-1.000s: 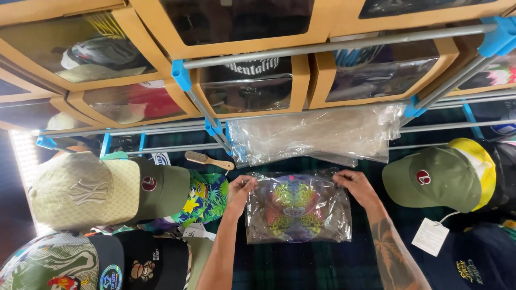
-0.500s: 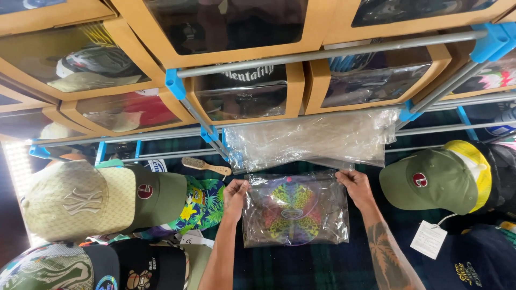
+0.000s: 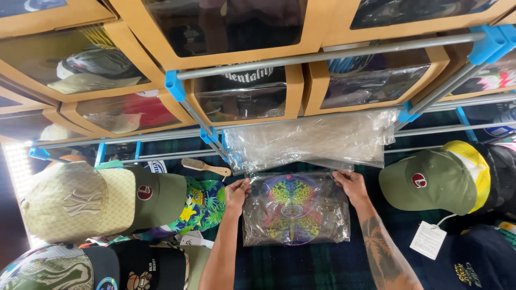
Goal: The person places caps into individual plastic bags and seals them by hand. They then move the bagged items to a separate stack.
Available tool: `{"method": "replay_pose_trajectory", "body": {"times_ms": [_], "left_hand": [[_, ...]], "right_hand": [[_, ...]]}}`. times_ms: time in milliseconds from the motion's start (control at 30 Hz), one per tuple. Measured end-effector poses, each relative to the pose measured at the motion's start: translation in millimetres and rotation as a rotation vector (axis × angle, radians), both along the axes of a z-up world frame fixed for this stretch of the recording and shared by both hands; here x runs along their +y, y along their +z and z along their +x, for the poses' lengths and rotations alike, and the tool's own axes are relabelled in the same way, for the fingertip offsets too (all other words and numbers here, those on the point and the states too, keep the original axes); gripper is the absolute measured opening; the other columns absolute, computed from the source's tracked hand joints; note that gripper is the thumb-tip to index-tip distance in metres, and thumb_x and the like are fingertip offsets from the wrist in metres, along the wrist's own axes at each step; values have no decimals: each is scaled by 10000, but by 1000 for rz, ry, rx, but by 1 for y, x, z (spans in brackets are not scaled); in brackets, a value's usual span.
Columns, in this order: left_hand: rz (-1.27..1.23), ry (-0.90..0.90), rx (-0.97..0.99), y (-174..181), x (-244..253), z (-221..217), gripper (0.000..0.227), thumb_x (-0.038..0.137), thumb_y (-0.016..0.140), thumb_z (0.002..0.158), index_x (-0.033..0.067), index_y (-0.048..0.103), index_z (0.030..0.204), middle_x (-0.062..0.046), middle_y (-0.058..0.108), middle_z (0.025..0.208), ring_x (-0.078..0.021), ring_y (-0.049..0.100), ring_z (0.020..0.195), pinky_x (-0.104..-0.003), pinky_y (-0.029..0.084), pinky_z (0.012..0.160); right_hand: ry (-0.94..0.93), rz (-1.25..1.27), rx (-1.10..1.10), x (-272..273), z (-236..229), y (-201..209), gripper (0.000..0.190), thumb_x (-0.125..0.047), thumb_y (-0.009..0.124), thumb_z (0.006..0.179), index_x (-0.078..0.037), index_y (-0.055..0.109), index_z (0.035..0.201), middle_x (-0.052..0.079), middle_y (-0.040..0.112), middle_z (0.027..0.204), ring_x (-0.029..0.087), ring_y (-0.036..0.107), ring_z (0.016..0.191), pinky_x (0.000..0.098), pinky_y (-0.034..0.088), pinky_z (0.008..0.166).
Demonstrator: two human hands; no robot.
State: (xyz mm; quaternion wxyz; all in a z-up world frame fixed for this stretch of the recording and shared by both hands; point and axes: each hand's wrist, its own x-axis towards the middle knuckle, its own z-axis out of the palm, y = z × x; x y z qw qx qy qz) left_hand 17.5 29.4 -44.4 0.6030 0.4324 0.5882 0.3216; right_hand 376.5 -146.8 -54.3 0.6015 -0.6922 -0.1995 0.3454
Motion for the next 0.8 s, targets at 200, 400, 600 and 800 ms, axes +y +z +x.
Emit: {"method": "replay_pose_trajectory", "body": {"times_ms": [200, 400, 600, 800], "left_hand": [[75, -15, 118, -24, 9, 1, 170, 264, 797, 929, 102, 839, 958, -67, 701, 714, -119, 624, 665, -246, 478, 563], [57, -48, 358, -43, 11, 5, 218, 450, 810, 892, 245, 860, 944, -21, 738, 729, -168, 684, 693, -306, 512, 624], [-48, 65, 51, -20, -2, 20, 164, 209, 811, 904, 78, 838, 998, -174, 766, 861, -212, 729, 845, -294, 580, 759], [15, 72, -42, -2, -1, 14, 185, 118, 891, 837, 22, 825, 981, -217, 774, 882, -260, 759, 866, -325, 599, 770]], "right_hand": [[-15, -79, -38, -1, -3, -13, 172, -184, 821, 903, -25, 802, 965, 162, 673, 689, 181, 621, 602, 334, 544, 558], [-54, -178, 55, 9, 1, -50, 183, -238, 869, 854, -96, 826, 960, 211, 717, 817, 254, 690, 688, 361, 590, 584], [-88, -160, 205, 15, -5, -41, 217, -175, 849, 868, -16, 789, 1003, 234, 706, 849, 306, 729, 711, 369, 612, 606], [-29, -225, -21, 6, -17, 12, 249, -289, 905, 800, -125, 846, 977, 173, 756, 863, 239, 704, 773, 383, 572, 661]]}}
